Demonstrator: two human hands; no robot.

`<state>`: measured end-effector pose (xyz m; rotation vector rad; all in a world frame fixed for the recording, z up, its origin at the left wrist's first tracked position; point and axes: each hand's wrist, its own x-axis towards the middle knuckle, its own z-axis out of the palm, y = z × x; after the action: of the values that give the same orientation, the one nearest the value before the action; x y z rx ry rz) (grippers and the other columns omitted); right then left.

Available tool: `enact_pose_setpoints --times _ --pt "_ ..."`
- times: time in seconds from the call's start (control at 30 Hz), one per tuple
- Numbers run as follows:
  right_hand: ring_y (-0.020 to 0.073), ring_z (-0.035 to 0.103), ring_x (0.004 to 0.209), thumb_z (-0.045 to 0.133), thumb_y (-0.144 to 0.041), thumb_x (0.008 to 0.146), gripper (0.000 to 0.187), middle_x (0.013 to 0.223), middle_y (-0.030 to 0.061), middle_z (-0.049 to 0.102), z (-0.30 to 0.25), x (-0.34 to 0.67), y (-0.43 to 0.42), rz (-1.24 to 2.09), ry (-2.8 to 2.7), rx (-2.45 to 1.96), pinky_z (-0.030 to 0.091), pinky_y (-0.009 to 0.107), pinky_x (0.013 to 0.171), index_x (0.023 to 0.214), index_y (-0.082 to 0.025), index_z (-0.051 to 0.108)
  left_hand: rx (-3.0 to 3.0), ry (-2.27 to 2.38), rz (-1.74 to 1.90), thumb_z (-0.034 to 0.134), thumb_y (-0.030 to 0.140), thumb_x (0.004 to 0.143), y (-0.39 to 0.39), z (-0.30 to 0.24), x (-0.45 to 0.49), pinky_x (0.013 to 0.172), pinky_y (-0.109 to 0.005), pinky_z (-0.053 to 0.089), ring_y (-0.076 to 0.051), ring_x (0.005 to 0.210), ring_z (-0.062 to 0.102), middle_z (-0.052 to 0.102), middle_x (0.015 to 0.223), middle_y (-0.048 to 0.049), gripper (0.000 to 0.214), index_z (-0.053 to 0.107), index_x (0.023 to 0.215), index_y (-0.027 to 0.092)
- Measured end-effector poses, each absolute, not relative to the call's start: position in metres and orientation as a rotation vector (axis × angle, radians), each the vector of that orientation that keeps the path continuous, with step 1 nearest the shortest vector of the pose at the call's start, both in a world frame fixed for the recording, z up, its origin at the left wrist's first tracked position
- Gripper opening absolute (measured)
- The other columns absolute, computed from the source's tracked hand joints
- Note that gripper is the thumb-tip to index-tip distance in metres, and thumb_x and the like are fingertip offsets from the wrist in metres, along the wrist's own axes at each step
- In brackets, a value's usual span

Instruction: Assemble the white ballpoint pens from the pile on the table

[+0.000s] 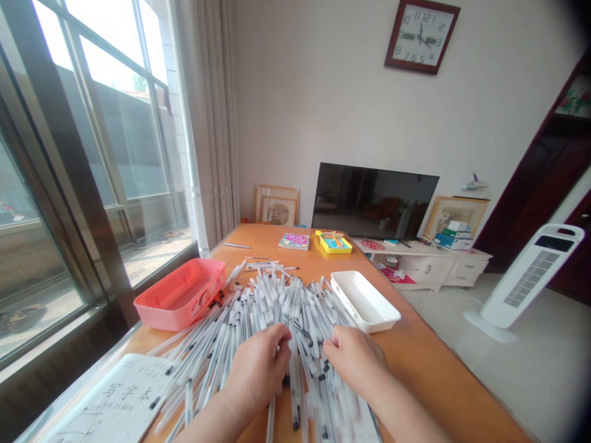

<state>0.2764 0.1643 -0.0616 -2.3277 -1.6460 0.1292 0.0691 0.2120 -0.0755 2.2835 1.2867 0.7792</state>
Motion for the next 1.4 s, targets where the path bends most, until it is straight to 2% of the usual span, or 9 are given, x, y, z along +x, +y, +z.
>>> enact_pose_setpoints --times 0.2,0.33,0.43,0.6,0.8,1.0,1.13,1.27,1.4 --pt "0.0140 0.049 0.058 0.056 -0.029 0.079 0.021 0.056 -0.0020 0.057 -0.043 0.264 0.157 0.218 -1.614 -2.100 0.023 0.026 0.053 0.060 -0.021 0.052 1.783 1.194 1.079 0.052 0.038 0.089 0.225 -0.075 0.069 0.062 -0.025 0.039 -0.016 0.067 0.057 0.066 0.075 -0.0003 0.021 0.063 0.096 0.021" --pt "0.0125 0.052 0.059 0.056 -0.035 0.082 0.022 0.059 -0.0041 0.053 -0.032 0.249 0.147 0.936 -1.477 -1.616 0.034 0.021 0.053 0.066 -0.020 0.052 1.259 1.026 1.115 0.060 0.052 0.085 0.226 -0.065 0.069 0.053 -0.023 0.039 -0.015 0.066 0.058 0.070 0.090 -0.0053 0.044 0.064 0.114 0.019" --pt "0.0102 0.051 0.052 0.056 -0.037 0.084 0.022 0.059 -0.0032 0.058 -0.033 0.241 0.143 1.390 -1.290 -1.321 0.032 0.019 0.049 0.073 -0.018 0.057 0.918 0.778 1.063 0.064 0.046 0.085 0.222 -0.051 0.067 0.054 -0.021 0.042 -0.011 0.066 0.058 0.071 0.103 -0.0088 0.044 0.063 0.120 0.019" --pt "0.0087 0.047 0.041 0.053 -0.044 0.088 0.029 0.057 0.0019 0.066 -0.044 0.234 0.143 1.639 -1.086 -1.070 0.028 0.019 0.044 0.080 -0.017 0.057 0.740 0.630 1.048 0.069 0.032 0.085 0.216 -0.039 0.066 0.057 -0.018 0.047 -0.007 0.062 0.058 0.073 0.102 -0.0099 0.029 0.067 0.110 0.016" --pt "0.0068 0.023 0.036 0.048 -0.053 0.095 0.041 0.040 -0.0088 0.041 -0.048 0.225 0.141 1.733 -0.948 -0.897 0.022 0.020 0.041 0.090 -0.015 0.063 0.812 0.549 0.986 0.068 0.035 0.087 0.212 -0.042 0.070 0.058 -0.018 0.047 -0.007 0.060 0.056 0.072 0.094 -0.0092 0.023 0.067 0.097 0.014" --pt "0.0079 0.025 0.041 0.042 -0.053 0.099 0.042 0.043 -0.0092 0.035 -0.045 0.220 0.138 1.396 -1.218 -1.132 0.020 0.022 0.044 0.081 -0.019 0.057 0.856 0.648 1.055 0.072 0.037 0.084 0.213 -0.045 0.071 0.058 -0.016 0.043 -0.006 0.059 0.056 0.070 0.085 -0.0050 0.024 0.064 0.089 0.015" --pt "0.0104 0.038 0.053 0.039 -0.053 0.100 0.041 0.056 -0.0061 0.042 -0.043 0.221 0.139 0.987 -1.528 -1.408 0.025 0.023 0.050 0.077 -0.021 0.051 0.885 0.733 1.089 0.074 0.043 0.080 0.211 -0.048 0.078 0.054 -0.016 0.040 -0.006 0.058 0.056 0.070 0.085 -0.0044 0.031 0.064 0.087 0.015" --pt "0.0123 0.042 0.056 0.037 -0.047 0.100 0.038 0.061 -0.0030 0.051 -0.038 0.216 0.134 0.568 -1.766 -1.658 0.022 0.026 0.053 0.072 -0.022 0.043 0.821 0.849 1.206 0.077 0.047 0.075 0.223 -0.047 0.067 0.049 -0.015 0.037 -0.005 0.054 0.053 0.069 0.077 -0.0031 0.037 0.063 0.084 0.014" --pt "0.0132 0.043 0.052 0.036 -0.045 0.100 0.036 0.059 -0.0025 0.053 -0.035 0.210 0.128 0.422 -1.866 -1.741 0.018 0.029 0.053 0.073 -0.023 0.044 0.725 0.942 1.429 0.081 0.050 0.069 0.241 -0.044 0.046 0.049 -0.015 0.037 -0.006 0.054 0.054 0.068 0.074 -0.0023 0.043 0.063 0.087 0.015"
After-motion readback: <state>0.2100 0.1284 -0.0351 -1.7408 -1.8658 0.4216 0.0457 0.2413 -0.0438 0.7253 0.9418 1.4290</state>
